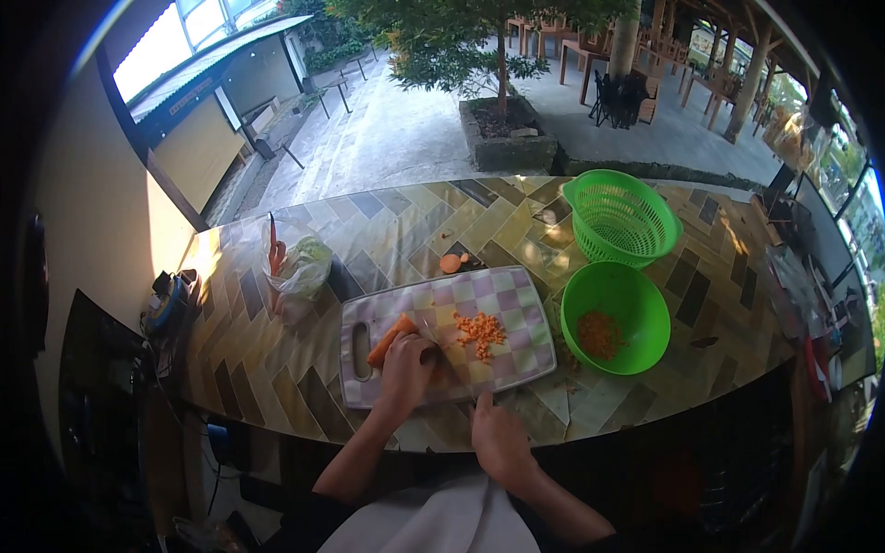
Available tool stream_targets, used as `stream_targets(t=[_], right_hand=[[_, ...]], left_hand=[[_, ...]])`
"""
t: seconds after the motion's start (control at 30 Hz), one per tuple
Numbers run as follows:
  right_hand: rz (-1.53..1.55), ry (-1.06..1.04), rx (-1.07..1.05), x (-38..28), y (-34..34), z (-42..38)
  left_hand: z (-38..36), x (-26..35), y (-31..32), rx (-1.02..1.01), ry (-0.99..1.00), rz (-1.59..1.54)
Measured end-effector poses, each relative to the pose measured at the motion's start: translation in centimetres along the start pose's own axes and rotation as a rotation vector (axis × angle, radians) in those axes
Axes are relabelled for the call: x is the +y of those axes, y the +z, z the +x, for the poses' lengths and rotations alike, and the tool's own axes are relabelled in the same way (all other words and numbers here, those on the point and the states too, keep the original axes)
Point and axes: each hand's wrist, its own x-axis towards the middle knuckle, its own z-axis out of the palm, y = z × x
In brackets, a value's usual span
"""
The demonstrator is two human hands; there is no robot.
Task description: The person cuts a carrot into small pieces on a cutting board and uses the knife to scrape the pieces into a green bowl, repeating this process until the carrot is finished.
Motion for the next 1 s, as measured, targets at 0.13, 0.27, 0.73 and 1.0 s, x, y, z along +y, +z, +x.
stream_targets(t=[0.13,0.27,0.73,1.0], right_hand=[[0.115,0.067,0.086,1.5,-1.5,0.4],[0.308,0.013,0.112,4.1,-1.0,0.6],[1.041,0.281,-0.169,4.0,-2.6,-1.7],[0.866,0.256,-0.059,5.1,-2.9,-2.3]], left_hand=[[0.1,-1.7,0.0,0.006,0.080,-0.122],[0.6,-1.7,-2.3,0.022,0.115,-0.180],[4.5,-0.2,2.1,-0.274,-0.233,-0.843],[6.1,-0.1,0.5,-0.163,0.427,-0.219]])
